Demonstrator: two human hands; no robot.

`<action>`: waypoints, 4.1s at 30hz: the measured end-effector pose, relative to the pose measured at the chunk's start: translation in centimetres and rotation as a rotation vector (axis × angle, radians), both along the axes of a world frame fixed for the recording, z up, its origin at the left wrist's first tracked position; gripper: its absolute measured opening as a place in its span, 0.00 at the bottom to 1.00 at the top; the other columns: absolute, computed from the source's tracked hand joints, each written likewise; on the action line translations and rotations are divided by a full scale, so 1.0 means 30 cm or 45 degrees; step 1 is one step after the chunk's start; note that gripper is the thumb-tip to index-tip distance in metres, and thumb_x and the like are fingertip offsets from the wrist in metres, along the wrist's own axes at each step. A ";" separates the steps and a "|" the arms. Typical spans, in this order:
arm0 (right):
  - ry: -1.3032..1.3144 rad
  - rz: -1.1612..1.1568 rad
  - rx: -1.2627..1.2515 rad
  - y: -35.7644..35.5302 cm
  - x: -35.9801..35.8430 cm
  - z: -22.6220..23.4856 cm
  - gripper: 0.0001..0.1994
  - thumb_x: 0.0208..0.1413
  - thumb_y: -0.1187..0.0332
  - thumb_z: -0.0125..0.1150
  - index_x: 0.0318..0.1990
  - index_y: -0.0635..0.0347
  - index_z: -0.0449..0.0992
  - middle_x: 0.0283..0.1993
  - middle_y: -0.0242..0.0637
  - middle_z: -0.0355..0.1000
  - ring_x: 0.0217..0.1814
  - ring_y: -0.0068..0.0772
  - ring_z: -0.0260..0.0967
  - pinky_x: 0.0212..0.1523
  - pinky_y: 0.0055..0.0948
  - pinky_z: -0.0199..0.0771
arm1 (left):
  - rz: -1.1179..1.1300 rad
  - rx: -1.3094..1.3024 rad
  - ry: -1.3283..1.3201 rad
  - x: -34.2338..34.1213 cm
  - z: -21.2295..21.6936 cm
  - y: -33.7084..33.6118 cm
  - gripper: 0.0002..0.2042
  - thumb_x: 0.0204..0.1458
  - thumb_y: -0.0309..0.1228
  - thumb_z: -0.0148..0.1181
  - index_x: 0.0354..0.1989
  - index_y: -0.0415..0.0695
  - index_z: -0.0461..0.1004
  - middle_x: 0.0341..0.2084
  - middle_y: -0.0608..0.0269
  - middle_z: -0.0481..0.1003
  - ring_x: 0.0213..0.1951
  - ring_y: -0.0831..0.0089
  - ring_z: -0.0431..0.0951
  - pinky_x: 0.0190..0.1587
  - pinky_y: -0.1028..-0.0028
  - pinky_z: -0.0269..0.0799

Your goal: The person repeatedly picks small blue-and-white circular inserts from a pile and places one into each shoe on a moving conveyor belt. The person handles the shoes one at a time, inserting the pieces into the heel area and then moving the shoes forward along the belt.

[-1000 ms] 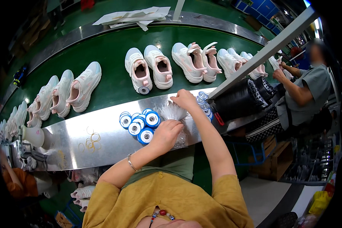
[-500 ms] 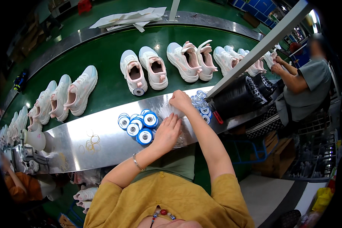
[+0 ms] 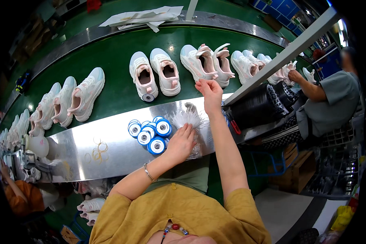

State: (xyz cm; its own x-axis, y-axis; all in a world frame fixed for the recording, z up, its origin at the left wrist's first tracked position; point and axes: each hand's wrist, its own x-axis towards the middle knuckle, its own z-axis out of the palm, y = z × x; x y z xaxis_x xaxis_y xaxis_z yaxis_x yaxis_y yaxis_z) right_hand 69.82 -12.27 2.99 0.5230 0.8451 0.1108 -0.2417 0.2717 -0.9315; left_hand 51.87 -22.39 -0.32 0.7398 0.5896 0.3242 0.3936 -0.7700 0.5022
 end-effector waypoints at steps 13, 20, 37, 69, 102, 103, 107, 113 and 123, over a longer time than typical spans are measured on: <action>0.041 0.269 -0.512 -0.188 -0.003 0.020 0.03 0.49 0.75 0.58 0.28 0.59 0.70 0.24 0.31 0.69 0.15 0.09 0.49 0.12 0.14 0.43 | 0.365 0.058 0.015 -0.204 0.090 0.179 0.18 0.42 0.30 0.64 0.43 0.38 0.73 0.47 0.45 0.69 0.56 0.51 0.65 0.54 0.58 0.62; -0.058 0.337 -0.521 -0.179 -0.039 0.046 0.03 0.49 0.74 0.59 0.27 0.60 0.70 0.24 0.28 0.68 0.16 0.09 0.50 0.14 0.13 0.44 | 0.320 -0.108 0.025 -0.194 0.045 0.238 0.15 0.41 0.31 0.65 0.39 0.39 0.74 0.47 0.46 0.69 0.55 0.51 0.65 0.53 0.59 0.62; -0.255 0.324 -0.500 -0.188 -0.016 0.006 0.03 0.49 0.74 0.59 0.27 0.61 0.72 0.23 0.26 0.68 0.16 0.08 0.50 0.14 0.13 0.43 | 0.390 -0.693 -0.137 -0.131 0.089 0.308 0.11 0.45 0.27 0.63 0.36 0.36 0.74 0.27 0.57 0.72 0.31 0.66 0.72 0.35 0.70 0.69; -0.453 0.411 -0.354 -0.242 -0.023 0.072 0.06 0.51 0.73 0.60 0.25 0.65 0.71 0.22 0.24 0.65 0.25 0.13 0.58 0.25 0.17 0.58 | 0.328 -1.612 -1.370 0.063 0.171 0.249 0.06 0.50 0.18 0.57 0.31 0.39 0.66 0.33 0.52 0.77 0.37 0.64 0.80 0.45 0.71 0.76; -0.511 0.653 -0.298 -0.154 0.278 0.041 0.07 0.56 0.70 0.57 0.38 0.64 0.73 0.27 0.26 0.67 0.29 0.15 0.63 0.30 0.18 0.63 | 0.126 -0.976 -0.888 0.359 0.151 0.399 0.04 0.50 0.24 0.59 0.31 0.37 0.76 0.31 0.64 0.70 0.33 0.77 0.71 0.36 0.79 0.67; -0.575 0.590 -0.292 -0.150 0.293 0.034 0.06 0.55 0.70 0.57 0.37 0.64 0.73 0.27 0.28 0.68 0.29 0.18 0.65 0.30 0.20 0.65 | 0.100 -0.943 -0.858 0.370 0.155 0.406 0.05 0.51 0.25 0.58 0.33 0.36 0.75 0.32 0.63 0.71 0.33 0.77 0.72 0.36 0.78 0.67; -1.265 0.097 -0.163 -0.129 0.388 0.013 0.05 0.53 0.71 0.57 0.35 0.63 0.74 0.30 0.37 0.71 0.30 0.36 0.70 0.31 0.32 0.69 | 0.075 -0.882 -0.745 0.456 0.166 0.479 0.12 0.54 0.23 0.50 0.47 0.36 0.70 0.38 0.57 0.72 0.37 0.71 0.74 0.41 0.74 0.68; -1.861 -0.282 -0.270 -0.062 0.473 0.018 0.02 0.52 0.72 0.54 0.30 0.59 0.72 0.29 0.42 0.69 0.32 0.46 0.70 0.30 0.41 0.70 | 0.079 -0.765 -0.689 0.656 0.040 0.619 0.20 0.51 0.18 0.42 0.54 0.35 0.64 0.42 0.47 0.72 0.44 0.57 0.74 0.47 0.69 0.68; -2.045 -0.234 -0.223 -0.024 0.477 -0.075 0.03 0.47 0.75 0.52 0.29 0.57 0.72 0.27 0.39 0.66 0.30 0.43 0.70 0.27 0.39 0.71 | 0.162 -0.813 -0.600 0.523 0.012 0.591 0.19 0.55 0.18 0.38 0.56 0.38 0.64 0.37 0.58 0.73 0.37 0.74 0.74 0.37 0.76 0.72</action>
State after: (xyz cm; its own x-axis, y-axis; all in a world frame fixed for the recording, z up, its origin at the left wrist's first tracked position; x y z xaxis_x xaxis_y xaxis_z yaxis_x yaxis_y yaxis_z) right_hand 84.12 -13.00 0.75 0.0599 0.8479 0.5268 0.9783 0.0549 -0.1997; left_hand 67.55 -4.66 0.03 0.5238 0.8372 0.1574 0.0959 -0.2416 0.9656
